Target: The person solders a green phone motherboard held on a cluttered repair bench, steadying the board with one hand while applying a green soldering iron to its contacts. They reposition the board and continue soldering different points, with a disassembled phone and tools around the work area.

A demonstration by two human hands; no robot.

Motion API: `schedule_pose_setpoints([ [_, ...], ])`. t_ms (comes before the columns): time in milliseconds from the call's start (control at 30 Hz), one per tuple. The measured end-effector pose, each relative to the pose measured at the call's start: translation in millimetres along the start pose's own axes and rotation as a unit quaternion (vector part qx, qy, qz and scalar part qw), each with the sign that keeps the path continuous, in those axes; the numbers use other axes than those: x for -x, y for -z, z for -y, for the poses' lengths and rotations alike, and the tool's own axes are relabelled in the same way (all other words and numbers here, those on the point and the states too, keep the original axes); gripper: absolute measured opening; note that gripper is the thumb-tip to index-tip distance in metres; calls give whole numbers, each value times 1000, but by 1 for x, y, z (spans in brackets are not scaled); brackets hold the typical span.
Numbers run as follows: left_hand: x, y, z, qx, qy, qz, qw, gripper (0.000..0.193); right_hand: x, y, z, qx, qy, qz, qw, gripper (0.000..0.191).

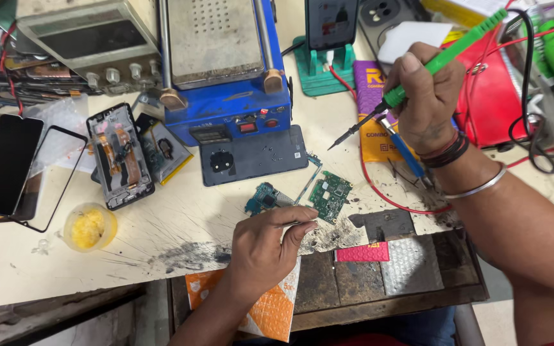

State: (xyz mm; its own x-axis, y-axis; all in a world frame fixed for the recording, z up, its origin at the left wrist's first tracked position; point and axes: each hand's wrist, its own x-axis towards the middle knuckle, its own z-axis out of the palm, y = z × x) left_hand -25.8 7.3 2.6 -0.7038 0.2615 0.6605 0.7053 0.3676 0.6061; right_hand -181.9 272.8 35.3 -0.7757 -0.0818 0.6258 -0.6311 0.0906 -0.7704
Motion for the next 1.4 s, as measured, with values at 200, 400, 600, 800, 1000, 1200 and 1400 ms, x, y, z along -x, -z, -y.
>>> schedule_pose_setpoints([
  [200, -2, 2, -1, 18, 46, 11, 999, 24, 0, -1, -2, -35, -41, 96, 994, 45],
  [400, -9, 5, -4, 108, 135, 32, 984, 20, 13, 2, -2, -53, -77, 135, 986, 35],
  [600, -26, 6, -3, 80, 135, 66, 985, 20, 18, 9, -10, -48, -65, 145, 986, 35],
  [800, -38, 11, 3, 70, 165, 110, 978, 20, 24, 13, -15, -65, -57, 116, 989, 41],
  [1000, -30, 4, 11, 67, 123, 72, 988, 20, 25, 14, -12, -59, -51, 100, 992, 43],
  [1200, -22, 3, 14, 45, 111, 56, 991, 19, 23, 10, -5, -72, -47, 107, 991, 38],
  [1400, -19, 3, 14, 41, 113, 59, 991, 21, 24, 10, 3, -55, -61, 129, 988, 37],
])
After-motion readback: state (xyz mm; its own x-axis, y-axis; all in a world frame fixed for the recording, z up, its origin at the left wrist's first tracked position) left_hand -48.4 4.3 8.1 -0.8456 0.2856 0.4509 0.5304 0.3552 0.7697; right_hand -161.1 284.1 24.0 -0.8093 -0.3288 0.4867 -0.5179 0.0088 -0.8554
